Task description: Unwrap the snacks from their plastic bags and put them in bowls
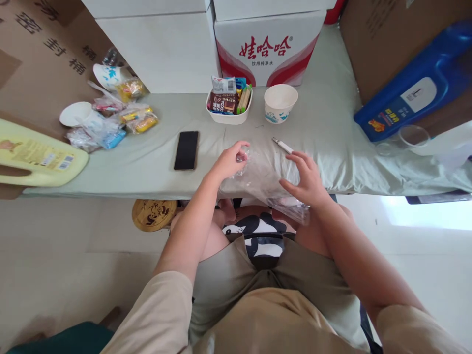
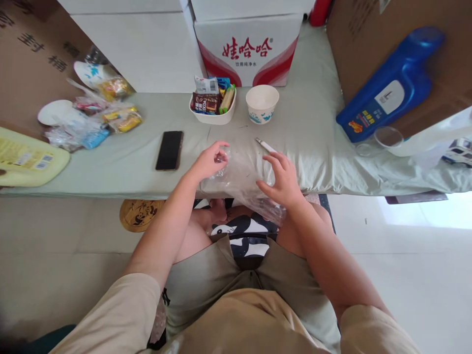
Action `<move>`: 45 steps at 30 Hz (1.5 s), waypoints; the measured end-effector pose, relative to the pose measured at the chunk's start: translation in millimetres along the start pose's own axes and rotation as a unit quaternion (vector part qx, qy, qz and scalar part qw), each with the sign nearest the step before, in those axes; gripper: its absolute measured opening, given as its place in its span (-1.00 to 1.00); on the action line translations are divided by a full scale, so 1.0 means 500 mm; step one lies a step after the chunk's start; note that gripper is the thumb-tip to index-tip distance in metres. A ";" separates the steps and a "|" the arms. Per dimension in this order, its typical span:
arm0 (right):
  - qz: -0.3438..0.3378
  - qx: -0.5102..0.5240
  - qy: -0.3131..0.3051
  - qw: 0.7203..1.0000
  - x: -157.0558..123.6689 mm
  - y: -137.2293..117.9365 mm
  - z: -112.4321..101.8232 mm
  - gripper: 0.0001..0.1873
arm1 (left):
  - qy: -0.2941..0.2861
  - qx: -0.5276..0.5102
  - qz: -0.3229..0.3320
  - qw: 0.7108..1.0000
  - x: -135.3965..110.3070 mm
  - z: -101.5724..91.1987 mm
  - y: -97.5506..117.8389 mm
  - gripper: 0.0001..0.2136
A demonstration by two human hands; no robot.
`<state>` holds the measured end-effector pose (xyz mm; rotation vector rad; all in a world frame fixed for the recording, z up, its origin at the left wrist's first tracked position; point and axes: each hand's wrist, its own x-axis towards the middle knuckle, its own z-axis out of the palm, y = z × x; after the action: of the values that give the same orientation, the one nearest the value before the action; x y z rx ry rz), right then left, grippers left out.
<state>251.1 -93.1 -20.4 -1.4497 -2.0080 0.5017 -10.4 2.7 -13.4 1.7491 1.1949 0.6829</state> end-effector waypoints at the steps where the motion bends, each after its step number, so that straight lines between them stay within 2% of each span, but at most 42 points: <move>1: 0.002 0.035 -0.003 0.999 0.017 -0.002 0.002 -0.24 | -0.027 -0.030 0.007 0.999 -0.006 0.001 0.011 -0.54; 3: 0.019 0.111 -0.056 0.992 0.049 -0.010 0.008 -0.15 | -0.070 -0.090 0.017 0.993 -0.020 0.001 0.033 -0.58; 5: 0.049 0.192 -0.146 0.969 0.069 -0.022 0.012 -0.28 | -0.088 -0.142 0.019 0.986 -0.036 -0.008 0.053 -0.56; 7: 0.079 0.271 -0.230 0.931 0.073 -0.037 0.011 -0.59 | -0.053 -0.183 0.007 0.982 -0.048 -0.025 0.068 -0.52; 9: 0.105 0.338 -0.264 0.897 0.070 -0.051 0.008 -0.72 | 0.029 -0.218 -0.004 0.975 -0.051 -0.043 0.079 -0.52; 11: 0.130 0.384 -0.227 0.886 0.065 -0.061 0.008 -0.71 | 0.103 -0.241 -0.017 0.965 -0.047 -0.051 0.084 -0.56; 12: 0.142 0.397 -0.188 0.887 0.064 -0.063 0.011 -0.70 | 0.113 -0.251 -0.027 0.961 -0.043 -0.049 0.084 -0.55; 13: 0.154 0.403 -0.144 0.890 0.065 -0.064 0.014 -0.69 | 0.098 -0.261 -0.040 0.960 -0.039 -0.042 0.083 -0.53; 16: 0.188 0.393 -0.026 0.900 0.070 -0.056 0.025 -0.67 | -0.049 -0.304 -0.079 0.948 -0.031 0.000 0.075 -0.52; 18: 0.189 0.398 0.008 0.898 0.071 -0.048 0.029 -0.65 | -0.119 -0.315 -0.096 0.937 -0.028 0.033 0.070 -0.61; 19: 0.181 0.408 0.009 0.895 0.069 -0.044 0.029 -0.63 | -0.125 -0.309 -0.101 0.937 -0.027 0.046 0.068 -0.67; 22: 0.160 0.428 -0.028 0.889 0.060 -0.036 0.025 -0.53 | -0.080 -0.285 -0.092 0.951 -0.024 0.064 0.068 -0.81; 25: 0.184 0.402 -0.044 0.896 0.053 -0.030 0.023 -0.60 | -0.078 -0.281 -0.087 0.953 -0.025 0.058 0.072 -0.75; 28: 0.195 0.384 -0.017 0.902 0.052 -0.028 0.023 -0.66 | -0.129 -0.238 -0.124 0.955 -0.031 0.051 0.072 -0.63; 30: 0.183 0.385 0.008 0.905 0.054 -0.031 0.022 -0.71 | -0.138 -0.218 -0.138 0.956 -0.034 0.050 0.069 -0.64; 33: 0.161 0.416 0.042 0.894 0.056 -0.036 0.021 -0.78 | -0.101 -0.251 -0.125 0.954 -0.037 0.048 0.062 -0.75; 36: 0.151 0.458 0.057 0.874 0.056 -0.034 0.019 -0.76 | -0.064 -0.297 -0.112 0.946 -0.039 0.041 0.058 -0.83; 39: 0.144 0.463 0.060 0.872 0.055 -0.023 0.017 -0.76 | -0.067 -0.333 -0.105 0.935 -0.039 0.031 0.059 -0.86; 42: 0.141 0.465 0.061 0.872 0.054 -0.010 0.011 -0.85 | -0.096 -0.340 -0.108 0.929 -0.035 0.025 0.061 -0.76; 45: 0.164 0.480 0.046 0.860 0.056 -0.002 0.004 -0.80 | -0.069 -0.293 -0.121 0.946 -0.027 0.026 0.056 -0.53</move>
<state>243.1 -67.1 -14.2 -1.0952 -1.0928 1.3174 7.1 -18.6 6.3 1.1128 0.9609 0.6683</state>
